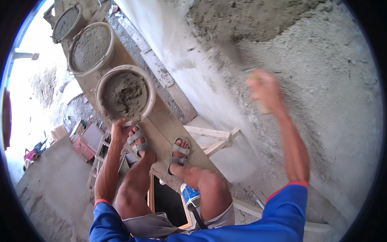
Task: The person applies wet plaster from a bucket onto a wall using a trowel while standing on a wooden scaffold.
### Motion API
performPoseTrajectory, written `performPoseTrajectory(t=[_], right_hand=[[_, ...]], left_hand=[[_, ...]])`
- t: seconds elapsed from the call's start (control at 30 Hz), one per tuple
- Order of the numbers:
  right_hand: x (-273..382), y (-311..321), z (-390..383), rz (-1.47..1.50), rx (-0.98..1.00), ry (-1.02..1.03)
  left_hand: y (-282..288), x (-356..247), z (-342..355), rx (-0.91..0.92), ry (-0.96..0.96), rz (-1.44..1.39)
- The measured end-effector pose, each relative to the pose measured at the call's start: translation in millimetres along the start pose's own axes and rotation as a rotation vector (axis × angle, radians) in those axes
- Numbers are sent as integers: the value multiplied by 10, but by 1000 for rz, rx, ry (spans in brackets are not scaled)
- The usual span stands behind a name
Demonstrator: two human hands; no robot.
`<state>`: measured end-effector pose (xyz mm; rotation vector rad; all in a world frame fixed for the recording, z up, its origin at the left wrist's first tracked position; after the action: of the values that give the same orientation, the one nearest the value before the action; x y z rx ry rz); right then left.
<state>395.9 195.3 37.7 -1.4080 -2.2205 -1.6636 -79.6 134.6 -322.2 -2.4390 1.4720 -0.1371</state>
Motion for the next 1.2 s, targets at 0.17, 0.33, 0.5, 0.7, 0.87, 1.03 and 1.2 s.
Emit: performPoseTrajectory(t=[0.17,0.33,0.5,0.7,0.87,1.03,1.2], right_hand=[[43,1097,-487,-163,-378,275],[-477,39,-579,-27,134,355],[-169,-1520,-485,-352,349,834],[442,-2344,-188,-657,229,1037],[-25,-3301,-364,-412,717,686],[-230,-3450,-678,-79,616,769],[-533,-3308,-708,-229,655,658]], left_hand=[[-61,-81,94,82,-35,-138],[-33,-128,119,-48,-148,-44],[-301,-6,-261,-170,-243,-72],[-346,151,-883,-189,-199,102],[-331,250,-877,-166,-245,282],[-168,288,-692,-174,-174,349],[-51,176,-652,-168,-198,432]])
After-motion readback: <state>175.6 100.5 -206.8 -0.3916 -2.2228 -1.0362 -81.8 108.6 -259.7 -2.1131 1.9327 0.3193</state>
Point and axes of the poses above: each hand's wrist, its own z-axis towards the middle knuckle, its own y-axis out of the back of the hand, x = y × z, the point moved 6 cm from there along z, towards the middle knuckle, and after that the axes turned 13 degrees about y, right-handed, at the moved point
